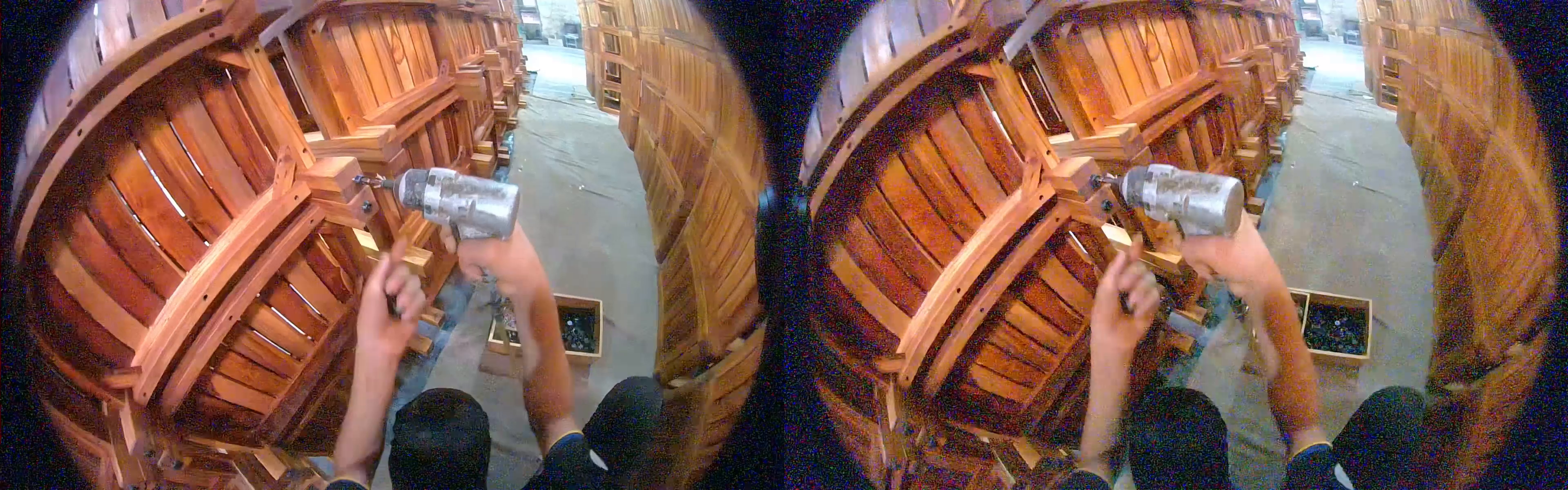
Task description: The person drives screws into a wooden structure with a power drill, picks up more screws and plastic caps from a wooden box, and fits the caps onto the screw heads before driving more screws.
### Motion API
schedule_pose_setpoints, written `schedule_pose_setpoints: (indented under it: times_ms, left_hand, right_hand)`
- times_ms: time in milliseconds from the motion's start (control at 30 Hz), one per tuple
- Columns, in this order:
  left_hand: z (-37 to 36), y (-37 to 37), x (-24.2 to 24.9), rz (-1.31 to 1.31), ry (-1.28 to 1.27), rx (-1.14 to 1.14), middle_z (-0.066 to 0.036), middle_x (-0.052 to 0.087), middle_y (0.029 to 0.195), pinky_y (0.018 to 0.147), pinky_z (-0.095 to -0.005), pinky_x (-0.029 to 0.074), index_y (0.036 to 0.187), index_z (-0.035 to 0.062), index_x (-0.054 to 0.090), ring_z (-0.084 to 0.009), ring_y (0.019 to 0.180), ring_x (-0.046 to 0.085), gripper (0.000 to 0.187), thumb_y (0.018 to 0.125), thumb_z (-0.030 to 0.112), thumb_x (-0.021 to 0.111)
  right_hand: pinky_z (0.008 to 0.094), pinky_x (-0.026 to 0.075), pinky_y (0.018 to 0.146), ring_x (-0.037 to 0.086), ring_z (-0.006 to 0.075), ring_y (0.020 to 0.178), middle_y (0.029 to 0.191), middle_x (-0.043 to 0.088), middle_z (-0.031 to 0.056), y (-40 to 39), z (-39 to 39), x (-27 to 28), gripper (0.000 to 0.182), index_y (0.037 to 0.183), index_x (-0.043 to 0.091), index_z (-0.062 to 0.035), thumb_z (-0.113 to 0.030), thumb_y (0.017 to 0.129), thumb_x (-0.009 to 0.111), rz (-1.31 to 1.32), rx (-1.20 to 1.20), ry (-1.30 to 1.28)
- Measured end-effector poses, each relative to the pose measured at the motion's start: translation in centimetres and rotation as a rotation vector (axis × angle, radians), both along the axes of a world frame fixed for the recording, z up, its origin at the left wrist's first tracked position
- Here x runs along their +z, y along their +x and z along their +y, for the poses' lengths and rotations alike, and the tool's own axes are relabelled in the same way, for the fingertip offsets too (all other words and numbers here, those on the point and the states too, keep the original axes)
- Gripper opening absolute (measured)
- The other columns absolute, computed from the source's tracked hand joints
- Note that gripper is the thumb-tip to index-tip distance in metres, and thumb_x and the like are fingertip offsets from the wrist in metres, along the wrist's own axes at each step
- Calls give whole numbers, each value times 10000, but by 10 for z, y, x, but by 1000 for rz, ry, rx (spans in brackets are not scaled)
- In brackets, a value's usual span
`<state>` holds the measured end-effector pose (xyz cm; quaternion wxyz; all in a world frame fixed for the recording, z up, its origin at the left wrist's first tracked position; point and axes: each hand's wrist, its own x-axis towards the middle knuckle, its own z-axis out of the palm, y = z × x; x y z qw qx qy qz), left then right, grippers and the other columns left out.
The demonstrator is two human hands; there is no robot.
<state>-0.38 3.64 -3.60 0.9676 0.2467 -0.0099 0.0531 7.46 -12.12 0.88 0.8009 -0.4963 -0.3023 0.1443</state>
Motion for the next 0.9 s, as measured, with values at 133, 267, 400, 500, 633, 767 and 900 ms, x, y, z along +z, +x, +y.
schedule_pose_setpoints:
  times_ms: [133,267,400,500,633,767,900]
  left_hand:
    - [-3,-32,-103,360,109,-24,48,395,576,348,-212,262,1088,67,527,-62,433,366,256,902,240,491]
    - [-6,-68,-217,560,484,-201,18,550,705,483,-218,408,1103,54,568,-83,542,488,303,843,205,539]
    - [-6,-86,-253,617,578,-189,13,553,711,494,-223,412,1096,51,570,-90,552,493,299,842,204,538]
    - [-6,-90,-260,648,580,-168,8,556,716,501,-227,415,1091,49,571,-95,560,496,296,841,204,537]
    - [1,-100,-255,676,572,-153,3,560,722,511,-232,419,1083,47,573,-101,571,501,292,840,203,535]
    - [4,-102,-255,686,563,-135,-3,563,728,521,-237,423,1076,44,574,-108,582,505,288,839,203,534]
    - [-4,-104,-266,682,568,-114,-9,567,734,532,-242,427,1069,42,576,-115,593,510,285,838,202,533]
  right_hand:
    - [221,324,402,465,89,518,713,543,31,3,-7,10,286,834,577,12,30,552,534,-207,-87,-154]
    - [217,336,435,484,89,587,704,533,23,8,-4,8,287,813,566,11,56,531,539,-173,-133,-265]
    - [217,334,434,471,87,581,696,528,18,9,-6,7,288,809,565,8,58,526,551,-132,-83,-205]
    - [217,333,432,469,82,582,697,531,19,10,-6,9,277,811,568,2,54,540,556,-161,-83,-205]
    - [219,324,414,465,75,544,690,541,18,6,-1,15,268,827,579,-8,40,564,562,-185,-157,-265]
    - [221,309,395,449,71,491,680,542,13,5,1,16,269,840,579,-4,30,574,557,-145,-98,-230]
    - [223,301,385,429,71,453,672,540,10,1,5,17,274,858,579,2,22,587,544,-233,-143,-215]
